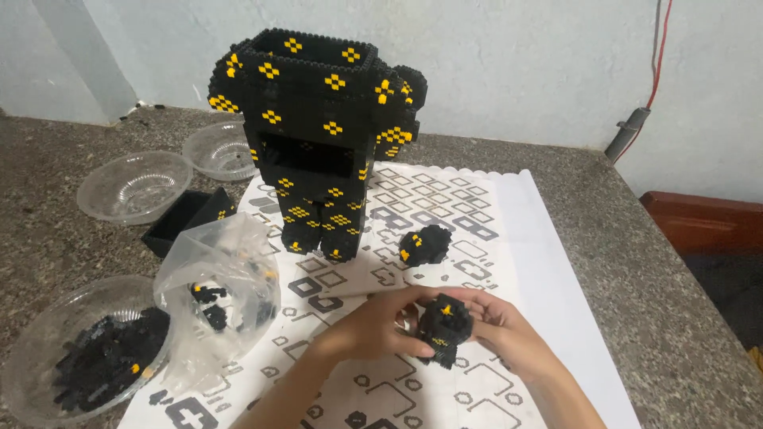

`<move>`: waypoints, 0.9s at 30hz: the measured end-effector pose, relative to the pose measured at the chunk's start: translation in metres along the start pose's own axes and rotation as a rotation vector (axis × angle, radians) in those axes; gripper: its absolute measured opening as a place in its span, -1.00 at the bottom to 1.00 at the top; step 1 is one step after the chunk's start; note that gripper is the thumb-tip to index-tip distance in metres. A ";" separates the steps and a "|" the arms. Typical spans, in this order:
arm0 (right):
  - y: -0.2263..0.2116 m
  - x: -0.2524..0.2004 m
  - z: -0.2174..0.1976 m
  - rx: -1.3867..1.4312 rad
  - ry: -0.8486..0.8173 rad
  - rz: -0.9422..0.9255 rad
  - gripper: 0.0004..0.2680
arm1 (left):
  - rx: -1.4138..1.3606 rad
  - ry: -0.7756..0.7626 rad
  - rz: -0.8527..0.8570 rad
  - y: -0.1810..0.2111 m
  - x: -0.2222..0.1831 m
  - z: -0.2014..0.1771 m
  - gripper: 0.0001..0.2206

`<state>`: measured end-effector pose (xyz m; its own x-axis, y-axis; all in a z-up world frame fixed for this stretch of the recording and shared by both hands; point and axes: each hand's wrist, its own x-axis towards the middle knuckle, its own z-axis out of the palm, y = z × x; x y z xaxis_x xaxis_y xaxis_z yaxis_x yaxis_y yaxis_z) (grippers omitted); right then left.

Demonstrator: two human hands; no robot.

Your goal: Assembling a toy figure using small interlocking building blocks

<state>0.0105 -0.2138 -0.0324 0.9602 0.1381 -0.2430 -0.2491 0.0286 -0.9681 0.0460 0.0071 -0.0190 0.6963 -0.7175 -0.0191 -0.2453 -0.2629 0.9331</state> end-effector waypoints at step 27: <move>0.030 0.014 -0.017 0.026 -0.142 -0.250 -0.67 | 0.065 0.101 -0.095 0.008 -0.003 -0.008 -0.35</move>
<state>0.0182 -0.2284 -0.0660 0.9651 0.2613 0.0157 -0.0119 0.1040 -0.9945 0.0475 0.0127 -0.0089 0.7822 -0.6194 -0.0670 -0.2156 -0.3700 0.9037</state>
